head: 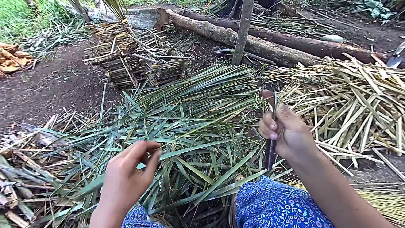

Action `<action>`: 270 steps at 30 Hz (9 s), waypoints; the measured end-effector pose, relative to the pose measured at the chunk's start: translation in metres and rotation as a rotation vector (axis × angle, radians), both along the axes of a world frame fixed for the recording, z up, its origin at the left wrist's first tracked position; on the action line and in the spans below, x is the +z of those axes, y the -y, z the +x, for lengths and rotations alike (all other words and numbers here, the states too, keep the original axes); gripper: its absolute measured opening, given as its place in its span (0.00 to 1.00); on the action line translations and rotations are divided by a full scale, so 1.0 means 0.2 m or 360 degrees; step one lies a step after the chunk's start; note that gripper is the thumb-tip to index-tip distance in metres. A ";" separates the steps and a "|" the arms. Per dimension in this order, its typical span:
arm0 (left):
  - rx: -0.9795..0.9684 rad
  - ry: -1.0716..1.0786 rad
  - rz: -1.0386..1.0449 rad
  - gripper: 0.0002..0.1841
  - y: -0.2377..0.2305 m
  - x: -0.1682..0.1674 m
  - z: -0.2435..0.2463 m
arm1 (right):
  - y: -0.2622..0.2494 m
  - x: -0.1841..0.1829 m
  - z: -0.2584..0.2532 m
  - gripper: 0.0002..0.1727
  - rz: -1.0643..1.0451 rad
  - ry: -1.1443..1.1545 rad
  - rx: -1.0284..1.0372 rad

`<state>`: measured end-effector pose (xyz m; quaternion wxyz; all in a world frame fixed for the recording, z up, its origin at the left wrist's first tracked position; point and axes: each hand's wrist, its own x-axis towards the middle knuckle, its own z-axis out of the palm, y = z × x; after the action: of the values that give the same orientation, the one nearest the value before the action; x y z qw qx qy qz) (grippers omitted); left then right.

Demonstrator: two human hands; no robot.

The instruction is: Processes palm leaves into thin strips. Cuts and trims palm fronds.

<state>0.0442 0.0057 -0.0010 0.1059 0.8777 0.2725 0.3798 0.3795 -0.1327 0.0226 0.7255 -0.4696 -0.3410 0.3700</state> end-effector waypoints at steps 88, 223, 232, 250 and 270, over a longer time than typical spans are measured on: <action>-0.0191 0.0287 0.0149 0.08 0.23 0.05 0.18 | 0.11 0.11 -0.10 0.23 0.0166 0.0419 0.0137; -0.0361 0.1165 -0.0042 0.04 0.28 -0.12 0.22 | -0.19 -0.02 -0.15 0.29 0.0029 -0.0290 0.0411; -0.0416 0.1351 -0.0524 0.08 0.34 -0.12 0.33 | -0.06 -0.03 -0.48 0.26 -0.0156 -0.0044 0.1496; -0.0333 0.1251 -0.0469 0.05 0.35 -0.09 0.30 | -0.09 0.00 -0.36 0.22 -0.0131 -0.0043 0.0918; -0.0372 0.1304 -0.0527 0.05 0.35 -0.10 0.26 | -0.06 -0.02 -0.31 0.28 0.0178 0.1155 -0.0051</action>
<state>0.0971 -0.0643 -0.0209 0.3859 0.6511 0.1643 0.6326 0.3179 -0.1213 0.0179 0.5876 -0.5351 -0.5885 0.1486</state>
